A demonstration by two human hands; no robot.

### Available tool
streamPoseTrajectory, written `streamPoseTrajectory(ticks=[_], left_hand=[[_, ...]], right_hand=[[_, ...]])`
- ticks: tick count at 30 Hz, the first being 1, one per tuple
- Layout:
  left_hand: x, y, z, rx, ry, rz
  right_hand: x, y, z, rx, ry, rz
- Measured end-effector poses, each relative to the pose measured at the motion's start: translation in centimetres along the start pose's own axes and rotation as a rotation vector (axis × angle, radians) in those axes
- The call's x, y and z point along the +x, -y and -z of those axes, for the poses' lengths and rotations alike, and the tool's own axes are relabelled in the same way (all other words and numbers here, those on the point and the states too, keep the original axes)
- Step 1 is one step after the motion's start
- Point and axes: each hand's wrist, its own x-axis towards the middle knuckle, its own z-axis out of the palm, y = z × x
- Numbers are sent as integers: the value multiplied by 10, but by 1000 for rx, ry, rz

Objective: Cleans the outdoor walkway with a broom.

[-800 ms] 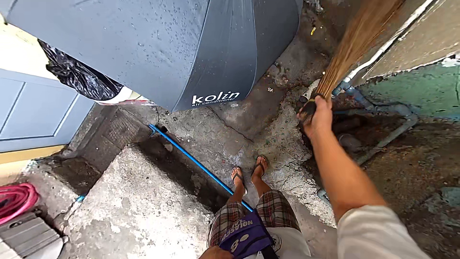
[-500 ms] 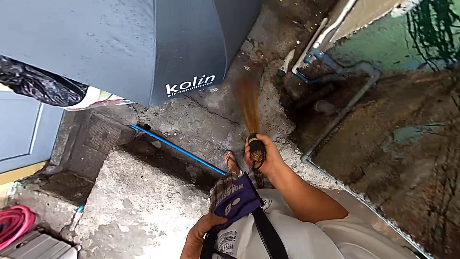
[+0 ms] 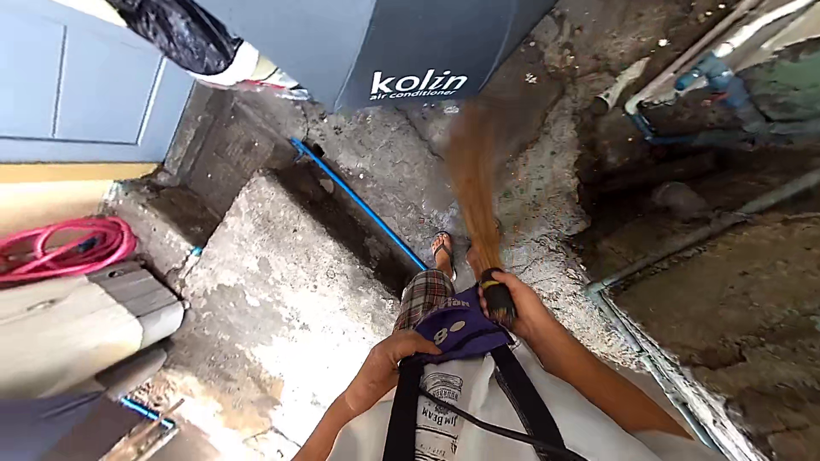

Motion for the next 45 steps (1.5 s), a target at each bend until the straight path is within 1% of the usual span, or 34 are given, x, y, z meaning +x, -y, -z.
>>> streamPoseTrajectory(ticks=[2,3,5,7,9,10,11,12,14,16,18,19,21,22,24,26,27,29,31,33,35,36,38,40,41,43,44,45], left_hand=[[-13,5,2,14,-44,11],[-19,10,4,33,-69,15],[-34,16,7,55,-117,49],[-50,21,9,11,-145,100],[-65,35,7,-82,-147,85],[-69,44,5,-127,-140,64],[-72,51,3,-173,-131,52],[-72,55,1,-214,-125,49],[-74,59,1,-256,-123,50],[-77,63,5,-259,-117,35],[-83,66,13,-241,-114,18],[-87,67,17,-228,-122,13],[-95,68,26,-204,-142,17],[-100,68,30,-197,-157,30],[-108,69,35,-197,-173,49],[-108,74,35,-223,-160,35],[-107,76,33,-239,-146,21],[-103,78,32,-264,-128,-11],[-102,78,33,-268,-130,-21],[-103,77,37,-248,-128,-20],[-109,76,41,-228,-142,-17],[-112,77,42,-221,-154,-16],[-120,81,42,-219,-175,-12],[-129,85,40,-223,-196,21],[-133,86,39,-228,-208,44],[-141,91,34,-238,-234,93],[-145,93,31,-247,-250,115],[-150,94,29,-257,-265,129]], right_hand=[[37,13,-26,-43,13,-142],[59,21,-38,-116,30,-175],[98,38,-45,-257,76,-182],[111,60,-28,-290,5,-116],[95,72,6,-376,-106,66],[80,68,21,-485,-151,167],[65,55,33,-610,-175,228],[50,37,39,-692,-201,242],[27,1,34,-771,-234,217],[22,-26,22,-762,-159,127],[43,-49,13,-710,-86,58],[58,-58,11,-705,-83,35],[79,-65,8,-723,-136,25],[80,-64,10,-737,-192,49],[65,-56,22,-814,-327,159],[34,-51,43,-974,-423,309],[15,-57,52,-1046,-459,381],[-16,-74,57,-1106,-526,528],[-33,-83,51,-1075,-537,649],[-37,-83,38,-1054,-463,688],[-26,-78,23,-1123,-342,616],[-12,-74,14,-1169,-265,564],[29,-65,-10,-1260,-90,402],[85,-63,-42,-1330,47,219],[115,-66,-60,-1342,79,123],[172,-75,-89,-1296,68,-21],[193,-79,-98,-1248,28,-45],[204,-82,-100,-1188,-14,-29]])
